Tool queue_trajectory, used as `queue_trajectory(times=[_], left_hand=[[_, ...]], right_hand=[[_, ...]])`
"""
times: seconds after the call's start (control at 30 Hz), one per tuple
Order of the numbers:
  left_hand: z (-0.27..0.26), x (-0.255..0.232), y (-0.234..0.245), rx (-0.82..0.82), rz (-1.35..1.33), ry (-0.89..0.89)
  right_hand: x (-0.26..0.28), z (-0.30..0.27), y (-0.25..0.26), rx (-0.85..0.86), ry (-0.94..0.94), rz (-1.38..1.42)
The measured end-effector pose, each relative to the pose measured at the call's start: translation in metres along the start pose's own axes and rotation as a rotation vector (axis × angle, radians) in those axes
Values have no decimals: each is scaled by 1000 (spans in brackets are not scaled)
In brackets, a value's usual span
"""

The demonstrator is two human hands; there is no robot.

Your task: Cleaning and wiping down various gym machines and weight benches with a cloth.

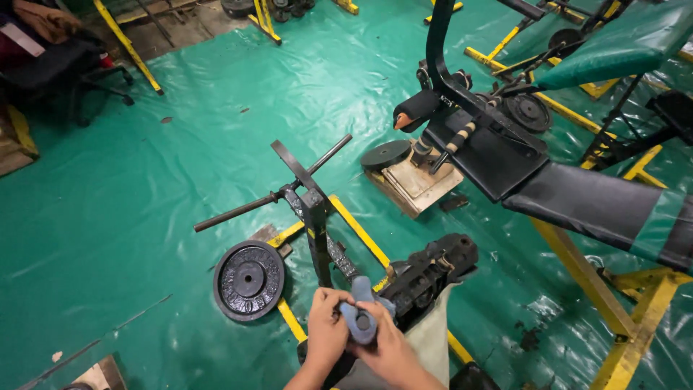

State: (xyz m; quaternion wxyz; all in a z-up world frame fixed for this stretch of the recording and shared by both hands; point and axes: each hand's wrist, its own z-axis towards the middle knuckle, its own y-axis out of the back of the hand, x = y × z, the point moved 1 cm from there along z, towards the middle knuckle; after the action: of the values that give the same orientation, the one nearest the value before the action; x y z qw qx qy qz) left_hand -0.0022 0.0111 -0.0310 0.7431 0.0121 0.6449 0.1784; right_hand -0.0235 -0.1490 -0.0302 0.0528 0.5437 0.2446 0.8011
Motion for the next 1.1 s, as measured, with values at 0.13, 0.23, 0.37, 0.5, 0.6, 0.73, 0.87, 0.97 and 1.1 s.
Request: queue_trajectory(times=[0.13,0.23,0.37,0.5,0.6,0.73,0.87,0.97,1.1], left_hand=[[5,6,4,-2,27,25],[1,3,9,-13,127,7],[-25,-25,15,-78,-111,170],[-65,17,2,-128,-416,115],[-80,44,-22,10,-493,46],[-82,-5,-26,34,-347,87],[-94,-6,-27,-34,-59,-116],[-93,17,-19,-23,149,-81],[-88,17,-12,-10,133,8]], right_hand=[[-20,-2,-7,32,-67,17],[-35,-7,-15,13,-116,9],[-40,-13,-14,-103,-130,-33],[-42,-19,-11,-160,-142,-55],[-40,-24,-7,-161,-164,-40],[-14,-34,6,-165,-140,1],[-9,-46,7,-204,48,29],[-50,-57,-1,-131,5,33],[-62,-58,11,42,-188,37]])
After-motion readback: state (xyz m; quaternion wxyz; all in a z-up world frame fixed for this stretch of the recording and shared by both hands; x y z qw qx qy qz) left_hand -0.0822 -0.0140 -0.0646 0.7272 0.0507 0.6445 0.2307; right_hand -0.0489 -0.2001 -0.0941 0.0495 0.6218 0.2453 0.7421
